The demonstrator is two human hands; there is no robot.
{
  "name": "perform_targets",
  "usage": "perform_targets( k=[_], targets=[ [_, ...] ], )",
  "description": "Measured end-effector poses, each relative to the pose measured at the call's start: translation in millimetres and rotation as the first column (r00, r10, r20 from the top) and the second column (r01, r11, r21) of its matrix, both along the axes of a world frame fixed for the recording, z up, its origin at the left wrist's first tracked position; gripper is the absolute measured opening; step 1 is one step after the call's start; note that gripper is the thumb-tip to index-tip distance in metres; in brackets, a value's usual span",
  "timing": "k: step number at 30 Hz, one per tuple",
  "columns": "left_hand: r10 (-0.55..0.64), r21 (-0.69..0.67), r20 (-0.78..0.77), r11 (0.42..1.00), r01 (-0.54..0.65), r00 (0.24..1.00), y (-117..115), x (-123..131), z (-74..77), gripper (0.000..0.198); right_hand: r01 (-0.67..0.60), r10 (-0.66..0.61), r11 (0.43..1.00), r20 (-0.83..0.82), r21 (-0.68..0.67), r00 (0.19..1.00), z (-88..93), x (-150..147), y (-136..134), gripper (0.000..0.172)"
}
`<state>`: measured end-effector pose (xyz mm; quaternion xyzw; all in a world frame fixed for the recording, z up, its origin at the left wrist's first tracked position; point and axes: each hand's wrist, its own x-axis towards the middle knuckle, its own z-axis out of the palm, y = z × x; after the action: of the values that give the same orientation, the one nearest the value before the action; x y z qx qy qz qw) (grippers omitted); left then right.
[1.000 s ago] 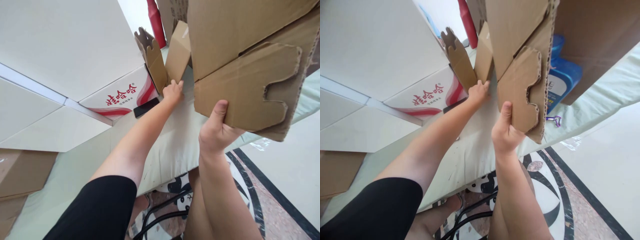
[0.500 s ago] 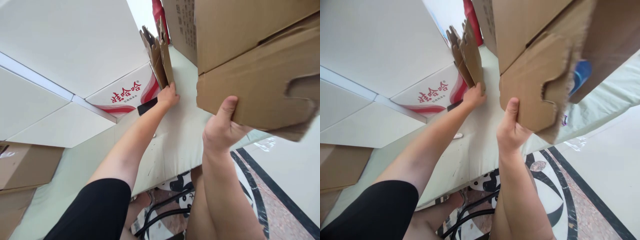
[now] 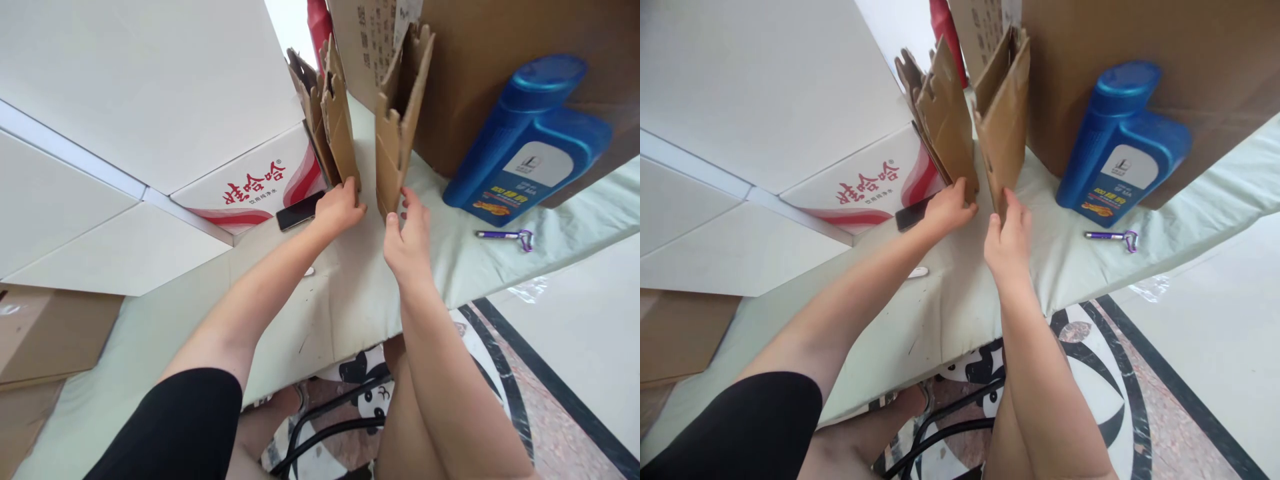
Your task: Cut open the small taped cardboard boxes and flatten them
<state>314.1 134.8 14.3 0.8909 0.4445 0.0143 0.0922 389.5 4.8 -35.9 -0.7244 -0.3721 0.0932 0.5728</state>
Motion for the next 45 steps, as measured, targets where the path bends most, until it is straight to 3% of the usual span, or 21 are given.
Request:
perform_targets(
  k=[4,7,13,21,26,35,38,45],
  targets=[
    [-0.046,-0.062,-0.031,0.997,0.044,0.998,-19.1,-4.1,4.4,0.054,-0.029,0.03,0.998,0.006,-0.056,1.0,-14.7,-2.2,6.1,0.056],
    [-0.035,-0.168,-0.023,0.985,0.031,0.999,-21.2,-1.8,5.3,0.062,-0.026,0.024,0.996,-0.027,-0.083,0.999,-16.4,-3.6,5.8,0.057],
    [0.163,-0.254,0.139,0.959,-0.124,0.977,-13.7,17.2,8.3,0.071,-0.061,0.058,0.997,-0.068,-0.048,0.996,-15.3,-4.1,6.2,0.053],
    [0.169,-0.053,0.133,0.985,-0.164,0.977,7.5,46.2,6.0,0.062,-0.083,0.07,0.994,-0.178,-0.068,0.982,-4.8,-4.8,5.1,0.049],
    [0.285,0.058,0.176,0.953,-0.299,0.942,35.6,44.8,-1.3,0.051,-0.097,0.085,0.995,-0.254,-0.037,0.963,2.8,-7.3,5.1,0.041],
    [0.493,0.033,0.294,0.851,-0.525,0.819,54.8,58.9,-17.7,0.047,-0.102,0.103,0.995,-0.372,0.02,0.923,11.6,-10.6,6.9,0.028],
    [0.508,0.006,0.304,0.845,-0.534,0.806,58.9,68.1,-16.4,0.048,-0.104,0.106,0.994,-0.392,0.027,0.914,12.8,-9.1,6.6,0.027],
    [0.444,0.001,0.237,0.889,-0.457,0.864,72.7,68.8,-5.5,0.046,-0.12,0.112,0.993,-0.428,0.008,0.897,17.0,-11.5,5.5,0.028]
  ],
)
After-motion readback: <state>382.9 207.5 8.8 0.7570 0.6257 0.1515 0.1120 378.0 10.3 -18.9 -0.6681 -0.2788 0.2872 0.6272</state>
